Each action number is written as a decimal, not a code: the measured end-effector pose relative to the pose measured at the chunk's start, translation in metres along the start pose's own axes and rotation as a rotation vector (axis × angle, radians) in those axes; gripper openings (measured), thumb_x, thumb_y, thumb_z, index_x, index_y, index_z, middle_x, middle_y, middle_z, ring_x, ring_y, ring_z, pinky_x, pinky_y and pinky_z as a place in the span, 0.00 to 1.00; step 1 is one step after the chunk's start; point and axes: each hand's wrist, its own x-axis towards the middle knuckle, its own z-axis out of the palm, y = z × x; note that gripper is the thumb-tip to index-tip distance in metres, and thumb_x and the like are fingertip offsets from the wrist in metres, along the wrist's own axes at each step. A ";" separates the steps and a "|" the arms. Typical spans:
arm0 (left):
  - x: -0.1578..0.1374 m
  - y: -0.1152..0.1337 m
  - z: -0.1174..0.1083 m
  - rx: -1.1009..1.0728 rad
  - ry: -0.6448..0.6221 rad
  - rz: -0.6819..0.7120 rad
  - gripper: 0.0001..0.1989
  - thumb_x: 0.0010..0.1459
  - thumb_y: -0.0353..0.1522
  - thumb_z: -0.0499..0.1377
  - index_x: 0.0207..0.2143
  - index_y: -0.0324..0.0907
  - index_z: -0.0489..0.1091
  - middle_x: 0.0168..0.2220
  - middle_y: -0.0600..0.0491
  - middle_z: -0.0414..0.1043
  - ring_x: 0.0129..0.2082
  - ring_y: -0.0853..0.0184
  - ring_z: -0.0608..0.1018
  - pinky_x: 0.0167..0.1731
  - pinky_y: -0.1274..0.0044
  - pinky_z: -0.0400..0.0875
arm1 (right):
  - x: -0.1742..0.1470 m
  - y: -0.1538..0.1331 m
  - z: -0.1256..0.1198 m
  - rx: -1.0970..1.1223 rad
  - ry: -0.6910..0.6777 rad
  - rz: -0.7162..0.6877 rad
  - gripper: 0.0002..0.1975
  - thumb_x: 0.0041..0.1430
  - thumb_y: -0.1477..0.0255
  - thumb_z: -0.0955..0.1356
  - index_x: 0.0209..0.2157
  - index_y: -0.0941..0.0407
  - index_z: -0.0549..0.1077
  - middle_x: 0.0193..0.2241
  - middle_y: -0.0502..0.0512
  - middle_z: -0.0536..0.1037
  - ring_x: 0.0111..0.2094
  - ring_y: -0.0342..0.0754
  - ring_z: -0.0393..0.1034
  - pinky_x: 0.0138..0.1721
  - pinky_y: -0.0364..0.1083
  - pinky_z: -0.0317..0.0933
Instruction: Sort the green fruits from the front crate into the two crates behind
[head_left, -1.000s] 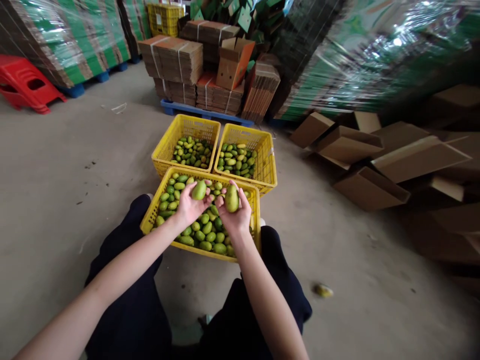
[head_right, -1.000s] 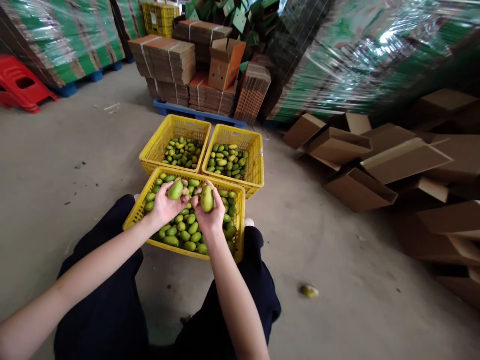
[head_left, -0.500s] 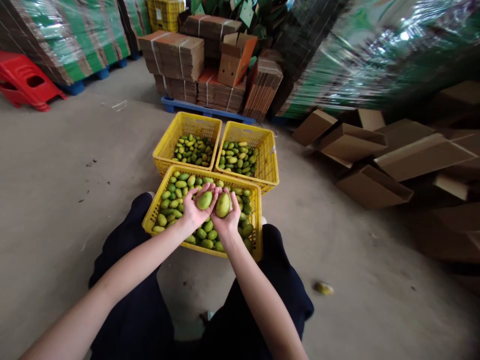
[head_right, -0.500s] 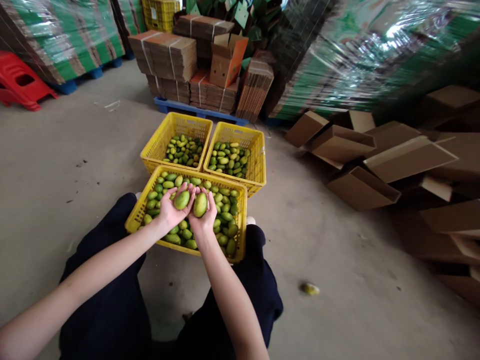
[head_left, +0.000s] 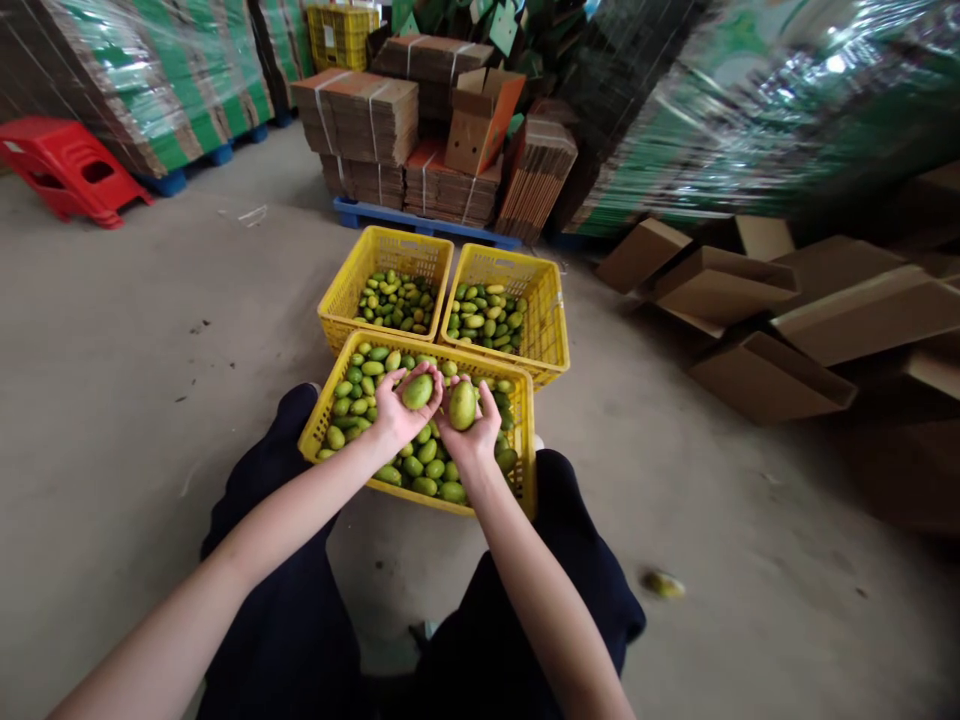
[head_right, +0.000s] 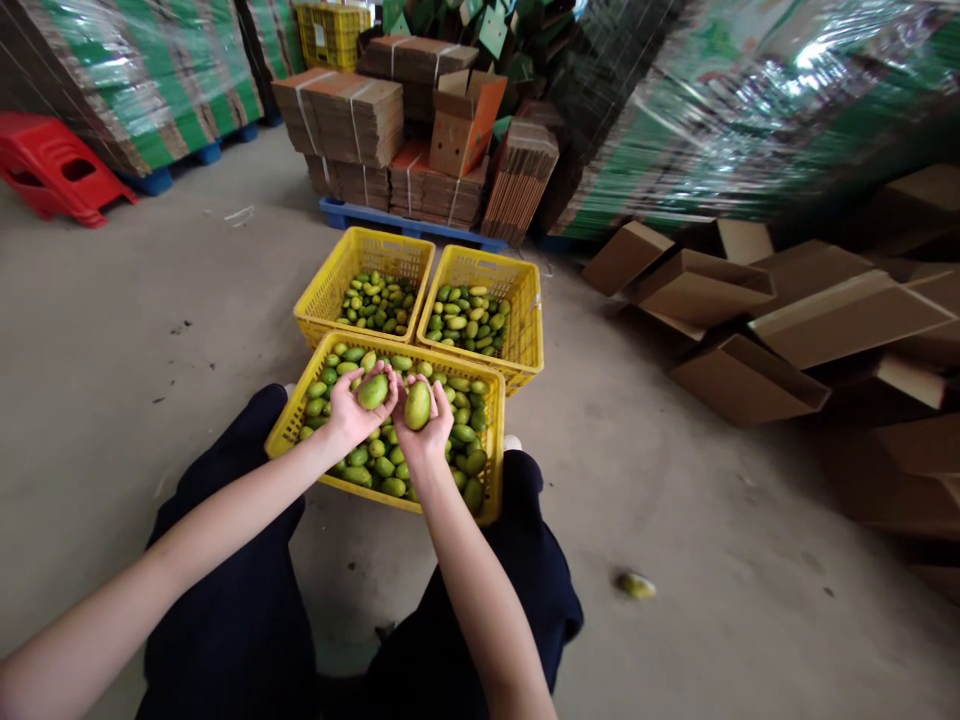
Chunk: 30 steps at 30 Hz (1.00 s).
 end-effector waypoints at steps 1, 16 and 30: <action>0.000 0.002 0.002 0.028 0.001 0.001 0.11 0.57 0.29 0.51 0.32 0.36 0.73 0.31 0.47 0.77 0.33 0.67 0.80 0.32 0.79 0.77 | 0.000 -0.003 0.001 0.006 0.005 0.008 0.05 0.54 0.69 0.66 0.32 0.54 0.74 0.27 0.50 0.80 0.35 0.48 0.78 0.38 0.48 0.73; -0.086 0.028 -0.128 1.450 -0.130 -0.815 0.09 0.55 0.30 0.61 0.22 0.41 0.74 0.26 0.54 0.76 0.29 0.63 0.83 0.40 0.68 0.78 | -0.014 -0.053 -0.023 -0.267 0.090 0.076 0.08 0.49 0.75 0.63 0.34 0.54 0.67 0.24 0.53 0.76 0.22 0.44 0.68 0.18 0.40 0.64; 0.006 0.140 0.013 1.931 0.320 0.370 0.28 0.69 0.41 0.36 0.58 0.36 0.62 0.57 0.35 0.68 0.42 0.65 0.82 0.39 0.75 0.77 | -0.018 -0.072 -0.057 -0.484 0.083 0.088 0.13 0.44 0.73 0.67 0.36 0.52 0.68 0.25 0.52 0.76 0.23 0.46 0.67 0.18 0.43 0.64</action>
